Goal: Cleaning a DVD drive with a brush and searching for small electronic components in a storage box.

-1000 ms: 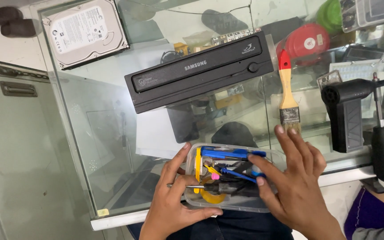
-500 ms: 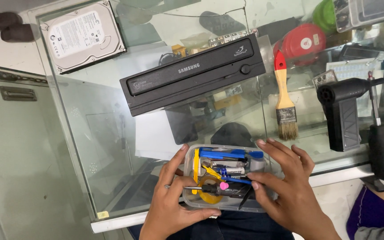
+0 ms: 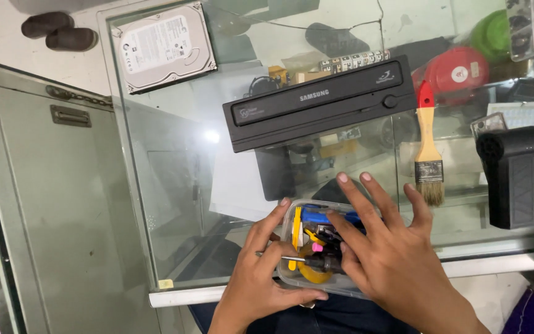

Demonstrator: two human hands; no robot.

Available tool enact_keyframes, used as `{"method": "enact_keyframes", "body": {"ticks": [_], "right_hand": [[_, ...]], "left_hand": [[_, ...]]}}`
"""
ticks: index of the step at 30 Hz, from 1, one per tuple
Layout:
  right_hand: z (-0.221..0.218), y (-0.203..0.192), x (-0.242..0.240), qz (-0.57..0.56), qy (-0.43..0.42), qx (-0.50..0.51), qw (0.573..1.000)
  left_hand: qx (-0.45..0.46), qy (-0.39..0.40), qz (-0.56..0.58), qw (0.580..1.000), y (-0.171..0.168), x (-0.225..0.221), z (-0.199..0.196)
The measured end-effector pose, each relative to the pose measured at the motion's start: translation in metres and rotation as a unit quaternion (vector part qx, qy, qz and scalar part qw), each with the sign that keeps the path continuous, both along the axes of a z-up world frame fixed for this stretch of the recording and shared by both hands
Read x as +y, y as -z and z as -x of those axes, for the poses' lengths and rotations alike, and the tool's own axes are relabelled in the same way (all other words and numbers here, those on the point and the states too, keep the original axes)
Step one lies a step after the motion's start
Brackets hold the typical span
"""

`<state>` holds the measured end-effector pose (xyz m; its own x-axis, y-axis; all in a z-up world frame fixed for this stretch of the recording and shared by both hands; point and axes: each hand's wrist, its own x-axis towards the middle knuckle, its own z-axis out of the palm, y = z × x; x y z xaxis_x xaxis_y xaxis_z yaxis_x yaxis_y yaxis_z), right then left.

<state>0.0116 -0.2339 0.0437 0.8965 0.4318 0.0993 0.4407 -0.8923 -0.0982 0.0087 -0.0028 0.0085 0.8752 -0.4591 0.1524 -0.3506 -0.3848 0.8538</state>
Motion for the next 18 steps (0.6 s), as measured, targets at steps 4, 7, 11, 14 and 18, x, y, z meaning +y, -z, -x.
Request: {"method": "enact_keyframes", "body": {"ticks": [4, 7, 11, 14, 18], "right_hand": [[0.000, 0.000, -0.007, -0.040, -0.028, 0.039, 0.998], [0.001, 0.004, -0.009, -0.083, -0.070, 0.070, 0.992], [0.001, 0.003, -0.006, -0.113, -0.044, 0.080, 0.989], [0.004, 0.010, -0.001, -0.094, 0.006, 0.045, 0.995], [0.004, 0.009, 0.002, -0.043, 0.018, 0.015, 0.999]], "left_hand": [[0.016, 0.002, -0.007, 1.000, 0.001, 0.002, 0.001], [-0.001, 0.006, -0.014, 1.000, 0.002, 0.003, 0.002], [-0.015, -0.002, -0.015, 1.000, 0.000, 0.002, 0.004], [-0.022, -0.010, -0.016, 1.000, 0.000, -0.001, 0.003], [-0.045, -0.028, -0.021, 0.998, -0.002, -0.003, 0.001]]}}
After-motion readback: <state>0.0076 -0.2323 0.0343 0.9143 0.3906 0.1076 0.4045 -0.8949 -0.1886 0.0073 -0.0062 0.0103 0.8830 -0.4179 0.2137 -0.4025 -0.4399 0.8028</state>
